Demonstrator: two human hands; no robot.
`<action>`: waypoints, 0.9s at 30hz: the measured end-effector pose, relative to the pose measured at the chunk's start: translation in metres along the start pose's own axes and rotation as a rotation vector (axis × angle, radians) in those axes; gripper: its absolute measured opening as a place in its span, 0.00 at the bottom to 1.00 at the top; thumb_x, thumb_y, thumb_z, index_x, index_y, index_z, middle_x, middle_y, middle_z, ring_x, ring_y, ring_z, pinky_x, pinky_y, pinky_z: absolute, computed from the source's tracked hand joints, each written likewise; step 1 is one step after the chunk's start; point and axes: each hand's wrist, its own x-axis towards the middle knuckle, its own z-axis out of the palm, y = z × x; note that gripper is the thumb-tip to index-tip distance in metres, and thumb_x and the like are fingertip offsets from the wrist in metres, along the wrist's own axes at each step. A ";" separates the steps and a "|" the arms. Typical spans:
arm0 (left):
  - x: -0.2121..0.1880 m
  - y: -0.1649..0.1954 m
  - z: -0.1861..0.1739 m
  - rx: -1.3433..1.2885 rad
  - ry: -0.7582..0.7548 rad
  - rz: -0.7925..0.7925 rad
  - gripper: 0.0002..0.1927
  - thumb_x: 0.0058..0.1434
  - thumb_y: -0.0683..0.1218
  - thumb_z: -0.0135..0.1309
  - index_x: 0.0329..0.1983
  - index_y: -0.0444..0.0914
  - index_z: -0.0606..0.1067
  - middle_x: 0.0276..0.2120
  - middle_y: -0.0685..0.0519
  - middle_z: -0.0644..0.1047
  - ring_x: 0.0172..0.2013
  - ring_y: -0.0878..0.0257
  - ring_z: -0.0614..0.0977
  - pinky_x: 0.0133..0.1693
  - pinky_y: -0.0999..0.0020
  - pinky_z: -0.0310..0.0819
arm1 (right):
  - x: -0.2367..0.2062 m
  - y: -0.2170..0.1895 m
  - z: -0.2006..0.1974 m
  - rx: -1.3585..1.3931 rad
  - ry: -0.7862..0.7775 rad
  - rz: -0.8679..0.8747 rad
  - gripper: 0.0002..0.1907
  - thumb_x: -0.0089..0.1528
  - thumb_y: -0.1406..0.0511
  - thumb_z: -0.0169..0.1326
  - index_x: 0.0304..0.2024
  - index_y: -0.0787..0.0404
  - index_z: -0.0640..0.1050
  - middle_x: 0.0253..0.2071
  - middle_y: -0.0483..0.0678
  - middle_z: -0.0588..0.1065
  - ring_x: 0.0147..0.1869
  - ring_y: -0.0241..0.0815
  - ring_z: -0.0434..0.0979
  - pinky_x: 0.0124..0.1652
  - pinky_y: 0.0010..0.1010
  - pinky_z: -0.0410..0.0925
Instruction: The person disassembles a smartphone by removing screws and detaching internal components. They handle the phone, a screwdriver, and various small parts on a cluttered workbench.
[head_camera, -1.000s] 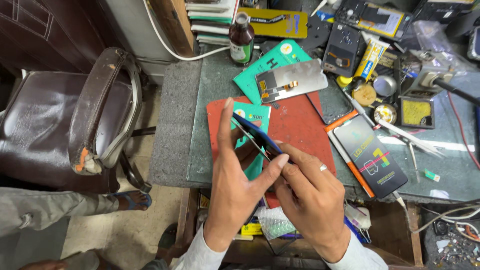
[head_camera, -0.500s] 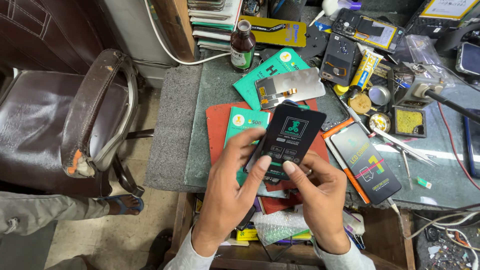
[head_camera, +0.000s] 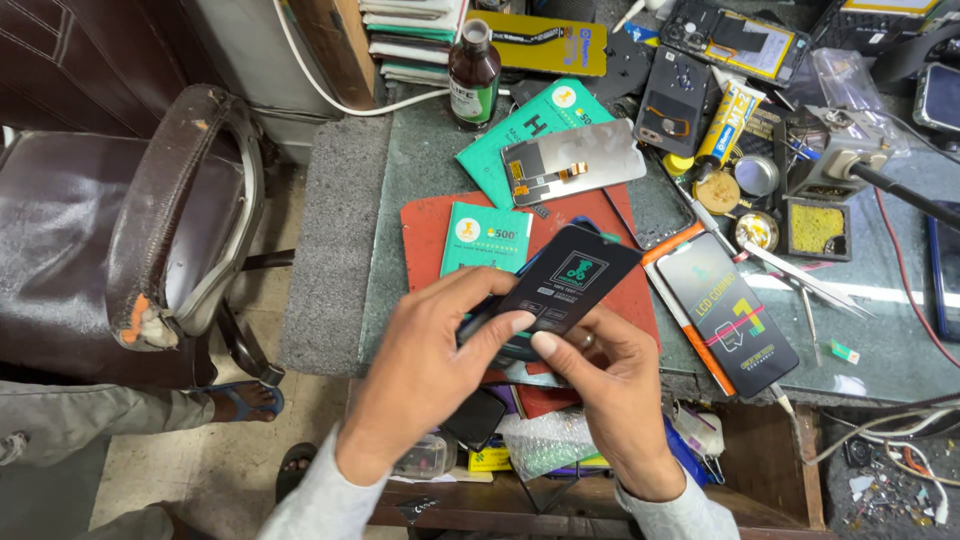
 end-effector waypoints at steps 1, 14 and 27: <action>0.003 0.002 -0.005 0.047 -0.001 0.069 0.12 0.62 0.44 0.61 0.46 0.36 0.77 0.39 0.47 0.82 0.39 0.50 0.85 0.38 0.60 0.78 | 0.000 -0.005 0.000 -0.068 -0.016 -0.006 0.13 0.59 0.75 0.62 0.47 0.70 0.80 0.49 0.49 0.78 0.52 0.38 0.81 0.53 0.34 0.73; 0.010 -0.011 -0.011 0.599 -0.047 0.394 0.17 0.51 0.34 0.56 0.46 0.37 0.76 0.46 0.50 0.78 0.42 0.51 0.83 0.42 0.56 0.78 | 0.033 -0.037 -0.017 -0.708 -0.153 -0.502 0.14 0.57 0.73 0.65 0.45 0.65 0.81 0.62 0.54 0.75 0.65 0.45 0.76 0.62 0.34 0.69; 0.010 -0.034 -0.036 0.412 0.151 0.221 0.14 0.59 0.41 0.63 0.47 0.35 0.77 0.42 0.49 0.78 0.43 0.51 0.82 0.43 0.57 0.76 | 0.064 -0.014 -0.014 -0.659 -0.148 -0.427 0.09 0.60 0.75 0.61 0.43 0.66 0.81 0.57 0.53 0.79 0.61 0.43 0.80 0.59 0.31 0.71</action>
